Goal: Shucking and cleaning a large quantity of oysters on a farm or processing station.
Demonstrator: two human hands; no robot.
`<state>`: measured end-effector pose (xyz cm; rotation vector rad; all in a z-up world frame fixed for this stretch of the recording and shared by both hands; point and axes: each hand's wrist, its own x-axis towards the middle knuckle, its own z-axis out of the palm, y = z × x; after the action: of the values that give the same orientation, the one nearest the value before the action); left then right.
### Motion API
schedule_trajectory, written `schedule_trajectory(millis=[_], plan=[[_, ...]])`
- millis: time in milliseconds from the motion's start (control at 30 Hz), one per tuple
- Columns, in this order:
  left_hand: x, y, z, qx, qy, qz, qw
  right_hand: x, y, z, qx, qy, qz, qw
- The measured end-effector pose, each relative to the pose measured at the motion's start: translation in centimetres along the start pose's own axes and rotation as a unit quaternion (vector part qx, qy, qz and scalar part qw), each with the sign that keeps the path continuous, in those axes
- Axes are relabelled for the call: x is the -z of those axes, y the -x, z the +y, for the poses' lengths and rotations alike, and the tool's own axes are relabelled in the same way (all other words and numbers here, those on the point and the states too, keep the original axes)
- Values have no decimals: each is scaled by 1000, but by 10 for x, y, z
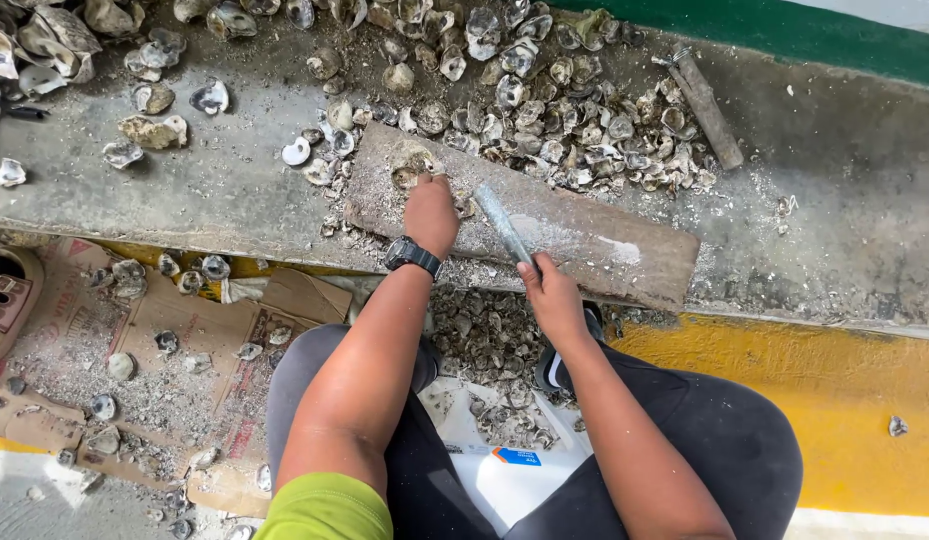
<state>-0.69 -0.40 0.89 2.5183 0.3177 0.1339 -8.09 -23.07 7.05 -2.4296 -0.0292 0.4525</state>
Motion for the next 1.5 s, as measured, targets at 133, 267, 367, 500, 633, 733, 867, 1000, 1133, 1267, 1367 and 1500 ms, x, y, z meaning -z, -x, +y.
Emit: schedule_trajectory(millis=[133,267,367,500,633,733,867,1000,1133,1267,1367,1500], plan=[[-17,-3,-12,-14,9,23,1000,6,8,-16,31,-29,20,999],[-10,-2,-8,-2,9,27,1000,8,7,-20,61,-24,48,997],[-7,-6,-5,-1,15,23,1000,5,4,-15,32,25,20,999],[-12,1,-8,-1,16,26,1000,9,15,-22,137,-39,100,985],[-2,-4,-1,2,19,30,999,3,5,-13,80,19,57,995],[17,-1,6,-1,35,-5,999,3,3,-12,14,37,-15,999],[12,1,4,-29,22,-13,999,13,-1,-10,14,-180,41,983],[-14,-14,-12,12,109,-25,994,16,-8,2,3,-268,69,961],[-24,-24,-25,88,216,-83,969,14,-5,4,-3,-288,63,956],[-35,-33,-38,183,402,-148,885,14,-6,-3,7,-265,48,963],[-26,-35,-36,198,487,-158,836,15,-5,-7,-7,-273,40,961],[1,-31,-17,196,572,-147,783,16,-3,-10,-48,-309,28,950]])
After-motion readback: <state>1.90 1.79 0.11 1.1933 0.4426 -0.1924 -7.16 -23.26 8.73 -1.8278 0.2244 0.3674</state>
